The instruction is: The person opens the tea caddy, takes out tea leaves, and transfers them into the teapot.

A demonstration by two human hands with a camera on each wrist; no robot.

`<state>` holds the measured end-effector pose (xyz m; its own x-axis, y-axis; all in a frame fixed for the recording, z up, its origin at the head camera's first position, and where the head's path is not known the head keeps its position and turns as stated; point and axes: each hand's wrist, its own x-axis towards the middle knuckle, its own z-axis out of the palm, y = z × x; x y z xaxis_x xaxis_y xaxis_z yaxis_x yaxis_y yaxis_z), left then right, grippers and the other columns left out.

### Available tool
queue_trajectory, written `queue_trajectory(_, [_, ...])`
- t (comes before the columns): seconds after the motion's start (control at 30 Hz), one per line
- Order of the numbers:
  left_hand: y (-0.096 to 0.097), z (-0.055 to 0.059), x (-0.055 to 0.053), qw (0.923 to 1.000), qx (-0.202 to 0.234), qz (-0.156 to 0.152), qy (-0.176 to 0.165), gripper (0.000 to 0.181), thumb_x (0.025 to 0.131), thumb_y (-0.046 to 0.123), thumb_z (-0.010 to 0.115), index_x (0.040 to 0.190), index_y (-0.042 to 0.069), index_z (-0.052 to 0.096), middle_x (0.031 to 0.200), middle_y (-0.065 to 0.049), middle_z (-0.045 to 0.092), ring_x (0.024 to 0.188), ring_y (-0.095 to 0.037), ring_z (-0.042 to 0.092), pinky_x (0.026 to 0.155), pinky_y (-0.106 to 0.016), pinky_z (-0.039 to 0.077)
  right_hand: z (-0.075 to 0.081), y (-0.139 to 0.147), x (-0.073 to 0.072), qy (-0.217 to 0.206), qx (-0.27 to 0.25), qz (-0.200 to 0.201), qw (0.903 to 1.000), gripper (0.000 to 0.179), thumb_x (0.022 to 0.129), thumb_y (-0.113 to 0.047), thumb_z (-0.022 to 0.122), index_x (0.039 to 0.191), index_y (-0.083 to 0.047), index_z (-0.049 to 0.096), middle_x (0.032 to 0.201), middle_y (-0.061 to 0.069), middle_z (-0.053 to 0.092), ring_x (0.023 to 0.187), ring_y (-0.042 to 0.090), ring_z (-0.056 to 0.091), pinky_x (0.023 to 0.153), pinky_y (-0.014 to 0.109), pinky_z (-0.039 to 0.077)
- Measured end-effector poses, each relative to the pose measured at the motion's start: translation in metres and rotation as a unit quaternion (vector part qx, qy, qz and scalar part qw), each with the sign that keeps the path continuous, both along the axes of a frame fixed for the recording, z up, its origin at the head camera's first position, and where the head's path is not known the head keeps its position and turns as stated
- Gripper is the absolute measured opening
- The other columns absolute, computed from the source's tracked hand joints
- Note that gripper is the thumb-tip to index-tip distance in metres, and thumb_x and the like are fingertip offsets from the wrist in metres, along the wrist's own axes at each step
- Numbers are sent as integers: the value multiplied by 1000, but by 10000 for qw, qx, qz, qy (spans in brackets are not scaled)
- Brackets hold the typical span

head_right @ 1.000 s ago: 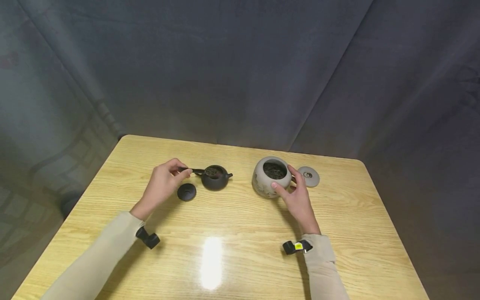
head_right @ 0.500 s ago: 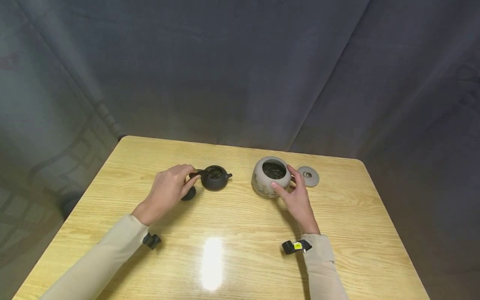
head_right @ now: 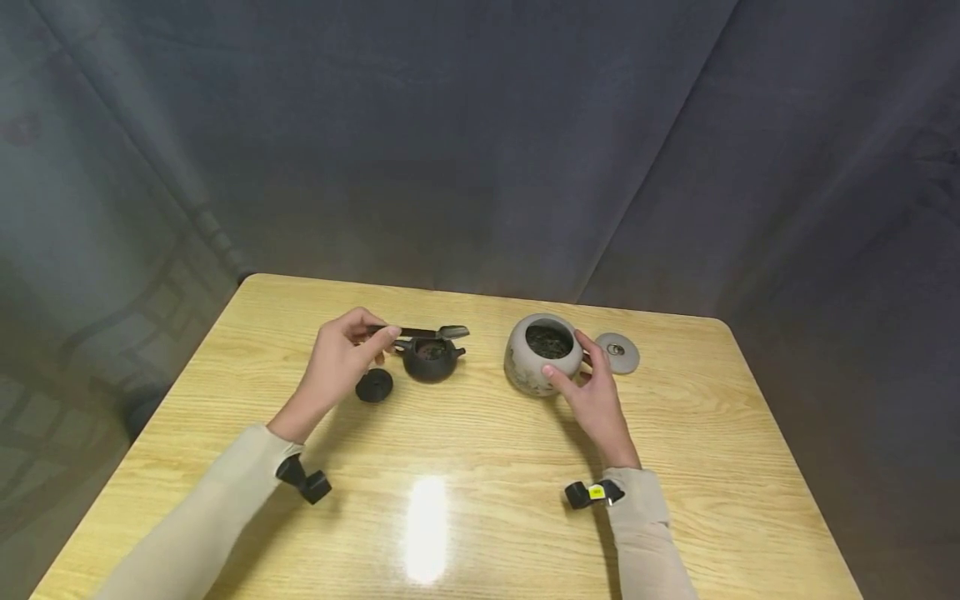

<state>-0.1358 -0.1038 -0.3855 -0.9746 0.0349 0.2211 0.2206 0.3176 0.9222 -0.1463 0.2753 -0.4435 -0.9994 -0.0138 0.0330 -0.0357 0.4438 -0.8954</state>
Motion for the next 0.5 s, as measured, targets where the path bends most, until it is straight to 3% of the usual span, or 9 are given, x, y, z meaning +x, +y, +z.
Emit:
queue_trajectory(0.1, [8, 4, -2, 9984, 498, -152, -202, 17, 102, 28, 74, 104, 11, 74, 84, -9, 76, 72, -34, 70, 55, -26, 51, 0, 0, 0, 25, -8, -12, 10000, 90, 101, -32, 76, 171, -20, 21, 176, 13, 25, 157, 36, 34, 123, 57, 38])
queue_trajectory(0.2, [20, 8, -5, 9955, 843, -281, -318, 17, 102, 26, 75, 105, 9, 73, 83, -11, 75, 67, -27, 68, 53, -24, 47, -1, 0, 0, 69, -22, -2, 10000, 90, 101, -31, 76, 171, -19, 21, 175, 14, 26, 157, 37, 34, 123, 57, 38])
queue_trajectory(0.37, [40, 13, -9, 9915, 1142, -460, -430, 18, 102, 27, 75, 103, 10, 73, 89, -24, 75, 63, -16, 65, 52, -25, 47, -2, 0, 0, 86, -42, 54, 9999, 89, 102, -30, 75, 171, -17, 22, 175, 15, 25, 156, 38, 34, 123, 58, 37])
queue_trajectory(0.5, [56, 16, -14, 9912, 1144, -552, -366, 18, 102, 27, 75, 99, 11, 72, 86, -23, 74, 61, -15, 63, 50, -25, 45, -2, -1, 1, 69, -26, 50, 10000, 89, 101, -30, 76, 171, -18, 21, 175, 15, 26, 156, 38, 34, 124, 59, 38])
